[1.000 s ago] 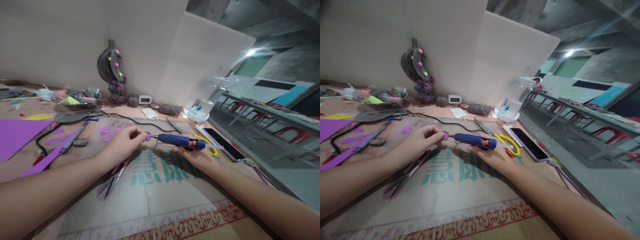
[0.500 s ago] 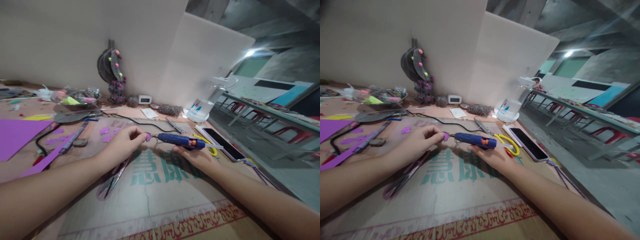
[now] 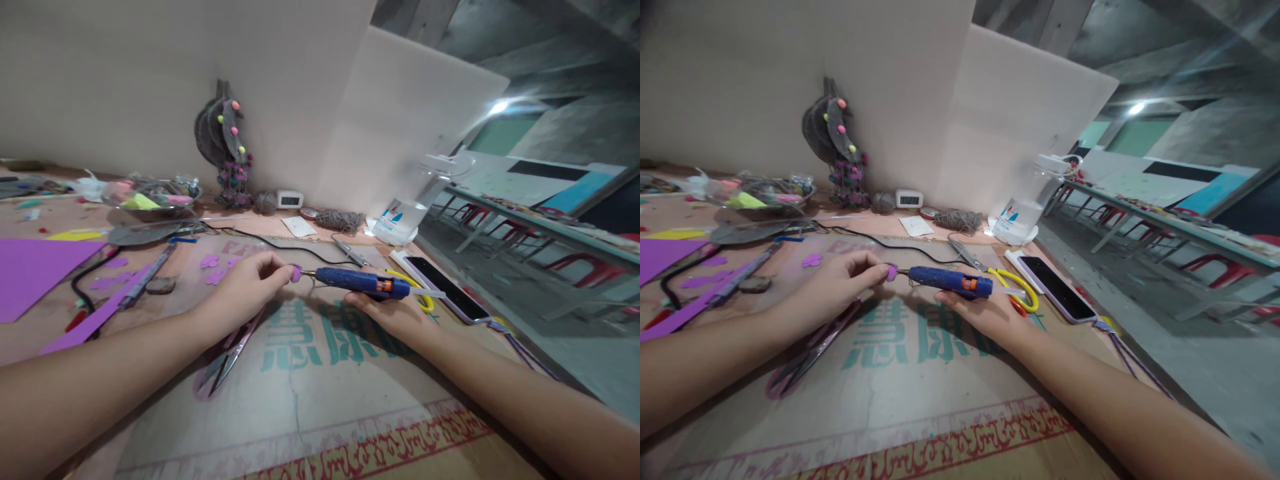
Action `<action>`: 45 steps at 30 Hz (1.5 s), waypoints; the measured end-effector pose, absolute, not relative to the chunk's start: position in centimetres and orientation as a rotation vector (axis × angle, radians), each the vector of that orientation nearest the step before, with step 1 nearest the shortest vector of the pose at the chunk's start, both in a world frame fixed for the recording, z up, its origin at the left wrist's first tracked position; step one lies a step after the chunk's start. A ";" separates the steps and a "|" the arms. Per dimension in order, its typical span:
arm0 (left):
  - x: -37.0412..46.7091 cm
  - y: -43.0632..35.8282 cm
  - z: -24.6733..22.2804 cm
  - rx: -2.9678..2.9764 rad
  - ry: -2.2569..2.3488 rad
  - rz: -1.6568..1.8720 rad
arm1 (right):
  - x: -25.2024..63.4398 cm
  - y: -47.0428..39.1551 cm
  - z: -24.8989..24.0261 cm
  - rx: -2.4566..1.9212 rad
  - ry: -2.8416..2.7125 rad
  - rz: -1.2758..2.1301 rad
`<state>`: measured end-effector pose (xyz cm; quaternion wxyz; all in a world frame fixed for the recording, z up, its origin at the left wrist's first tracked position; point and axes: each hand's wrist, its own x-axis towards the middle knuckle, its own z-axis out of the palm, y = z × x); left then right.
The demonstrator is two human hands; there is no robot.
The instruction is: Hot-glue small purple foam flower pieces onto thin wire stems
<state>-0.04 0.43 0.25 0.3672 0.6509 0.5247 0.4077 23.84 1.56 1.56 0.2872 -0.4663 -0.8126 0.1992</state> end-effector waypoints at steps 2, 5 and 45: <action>0.0 0.4 0.3 1.665 1.340 1.053 | 23.9 1.5 1.6 -1.239 -2.185 0.529; 0.0 0.4 0.3 1.654 1.340 1.062 | 23.9 1.5 1.6 -1.221 -2.208 0.523; 0.3 0.4 0.3 1.610 1.279 1.068 | 24.1 10.4 5.7 -1.369 -1.954 0.513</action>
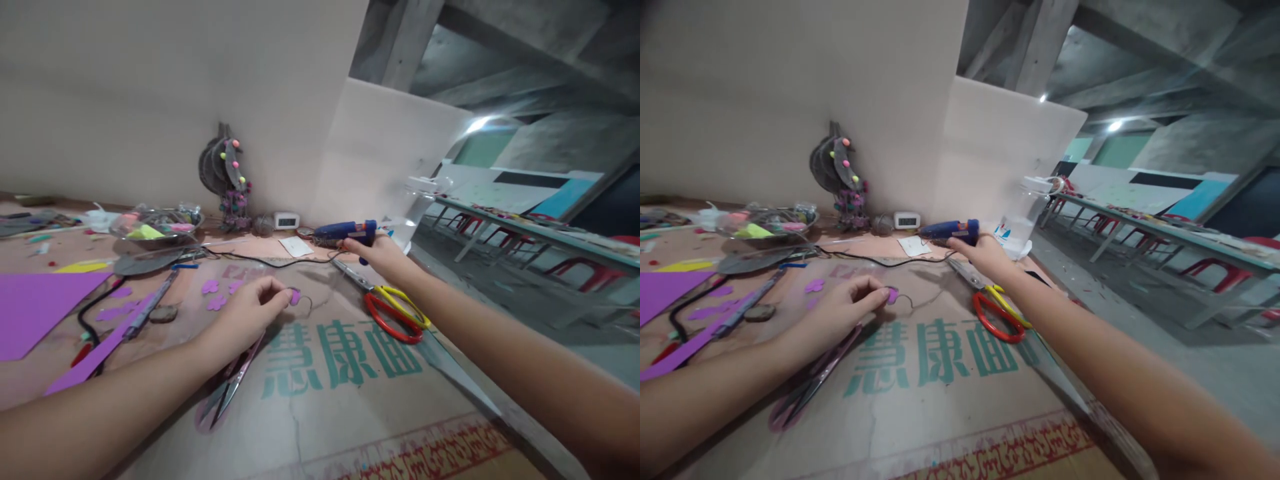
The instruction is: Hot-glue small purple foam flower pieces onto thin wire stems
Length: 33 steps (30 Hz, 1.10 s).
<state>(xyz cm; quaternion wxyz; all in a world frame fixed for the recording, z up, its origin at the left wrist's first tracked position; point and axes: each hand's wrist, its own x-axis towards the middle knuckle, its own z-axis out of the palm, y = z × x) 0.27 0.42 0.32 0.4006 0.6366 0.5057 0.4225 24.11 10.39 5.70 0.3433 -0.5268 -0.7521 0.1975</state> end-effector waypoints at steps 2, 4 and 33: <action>0.3 0.5 0.4 1.613 1.284 1.071 | 23.5 13.3 5.4 -1.479 -1.941 0.412; 0.3 0.7 0.2 1.616 1.282 1.069 | 22.8 15.7 4.7 -1.495 -1.958 0.391; 0.2 0.7 0.2 1.646 1.286 1.043 | 19.5 2.4 1.1 -0.972 -1.837 1.442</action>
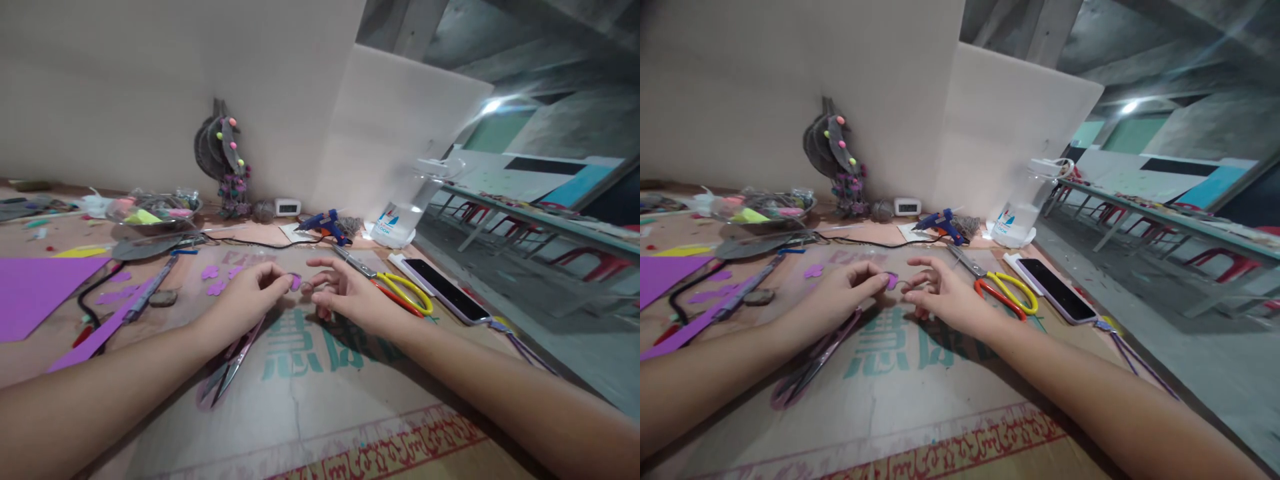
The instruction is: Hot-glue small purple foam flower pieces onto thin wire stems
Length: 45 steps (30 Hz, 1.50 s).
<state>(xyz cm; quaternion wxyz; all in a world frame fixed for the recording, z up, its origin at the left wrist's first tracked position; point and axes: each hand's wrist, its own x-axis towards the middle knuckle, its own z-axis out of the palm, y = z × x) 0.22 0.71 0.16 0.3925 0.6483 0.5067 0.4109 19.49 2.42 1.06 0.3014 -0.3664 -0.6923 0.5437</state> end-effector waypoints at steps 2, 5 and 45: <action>0.2 0.7 0.2 1.670 1.292 1.028 | 19.7 2.5 1.2 -0.992 -1.937 1.209; 0.1 0.6 0.1 1.724 1.313 0.991 | 19.9 2.4 1.5 -1.009 -2.143 0.735; 0.2 0.1 0.4 1.753 1.217 0.914 | 20.2 2.3 1.2 -0.933 -2.014 0.377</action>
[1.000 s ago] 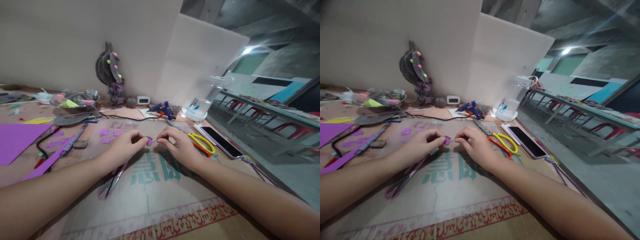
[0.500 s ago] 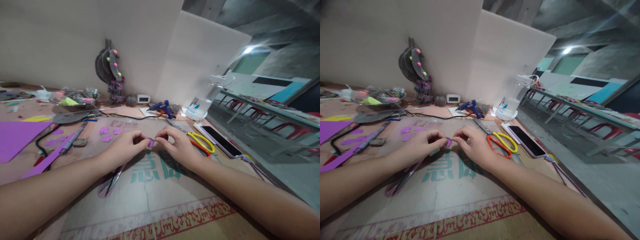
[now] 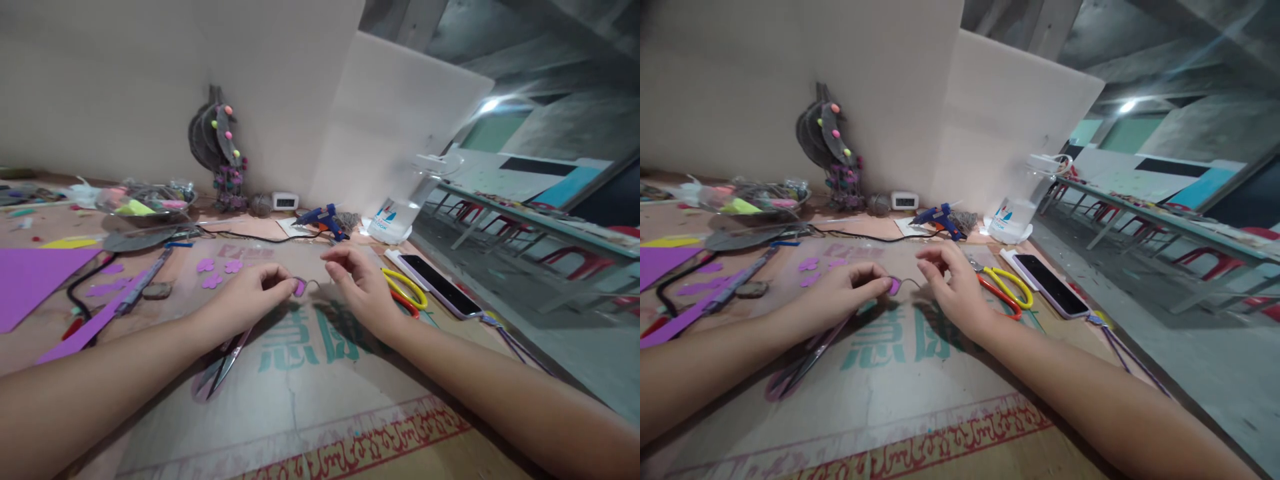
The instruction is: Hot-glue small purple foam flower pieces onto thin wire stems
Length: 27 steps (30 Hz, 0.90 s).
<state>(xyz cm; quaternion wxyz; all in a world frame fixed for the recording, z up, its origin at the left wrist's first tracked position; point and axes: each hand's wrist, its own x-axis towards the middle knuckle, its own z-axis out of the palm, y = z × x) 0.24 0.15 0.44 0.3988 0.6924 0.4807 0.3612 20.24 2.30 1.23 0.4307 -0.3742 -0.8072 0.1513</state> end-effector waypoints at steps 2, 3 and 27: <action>0.2 0.2 0.5 1.731 1.220 0.929 | 20.3 2.0 1.3 -0.925 -2.016 0.372; 0.2 0.2 0.4 1.727 1.223 0.934 | 20.2 1.8 1.3 -0.928 -2.035 0.393; 0.1 0.9 0.1 1.654 1.162 1.094 | 17.5 -1.2 1.3 -0.416 -2.857 -0.003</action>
